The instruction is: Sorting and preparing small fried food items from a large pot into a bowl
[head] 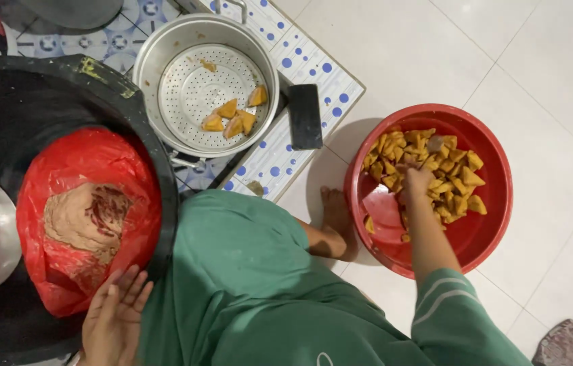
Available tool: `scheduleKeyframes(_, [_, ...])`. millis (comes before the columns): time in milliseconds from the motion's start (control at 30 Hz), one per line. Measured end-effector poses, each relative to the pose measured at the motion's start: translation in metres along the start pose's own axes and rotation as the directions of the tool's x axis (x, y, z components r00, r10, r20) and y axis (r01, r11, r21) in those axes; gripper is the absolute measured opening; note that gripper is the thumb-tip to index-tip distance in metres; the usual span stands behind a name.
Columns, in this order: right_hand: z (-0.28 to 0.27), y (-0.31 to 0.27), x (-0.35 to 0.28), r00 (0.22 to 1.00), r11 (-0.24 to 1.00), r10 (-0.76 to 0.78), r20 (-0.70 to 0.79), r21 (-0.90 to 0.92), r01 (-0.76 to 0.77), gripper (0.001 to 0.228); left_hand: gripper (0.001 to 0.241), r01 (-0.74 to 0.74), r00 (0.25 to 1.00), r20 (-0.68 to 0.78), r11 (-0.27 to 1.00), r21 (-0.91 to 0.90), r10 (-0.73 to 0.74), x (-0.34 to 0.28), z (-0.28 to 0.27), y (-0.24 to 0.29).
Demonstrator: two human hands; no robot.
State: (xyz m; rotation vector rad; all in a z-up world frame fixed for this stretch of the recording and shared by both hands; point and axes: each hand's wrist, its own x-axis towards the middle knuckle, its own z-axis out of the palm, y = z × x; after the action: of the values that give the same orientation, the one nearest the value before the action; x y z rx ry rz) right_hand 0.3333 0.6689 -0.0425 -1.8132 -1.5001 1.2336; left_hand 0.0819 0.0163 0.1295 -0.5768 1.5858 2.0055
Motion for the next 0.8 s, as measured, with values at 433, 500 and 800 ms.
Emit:
scheduleKeyframes(433, [0.083, 0.035, 0.034, 0.875, 0.911, 0.344, -0.342, 0.346, -0.224, 0.029, 0.033, -0.080, 0.991, 0.107, 0.997, -0.006, 0.080, 0.003, 0.022, -0.005])
scheduleKeyframes(500, [0.080, 0.041, 0.038, 0.878, 0.877, 0.367, -0.308, 0.428, -0.217, 0.023, 0.034, -0.078, 0.989, 0.123, 0.997, -0.027, 0.081, 0.007, 0.024, -0.007])
scheduleKeyframes(800, [0.039, 0.002, -0.011, 0.976, 0.790, -0.049, -0.213, 0.589, 0.168, 0.026, 0.036, -0.110, 0.994, 0.024, 0.994, 0.016, 0.109, -0.006, 0.081, -0.018])
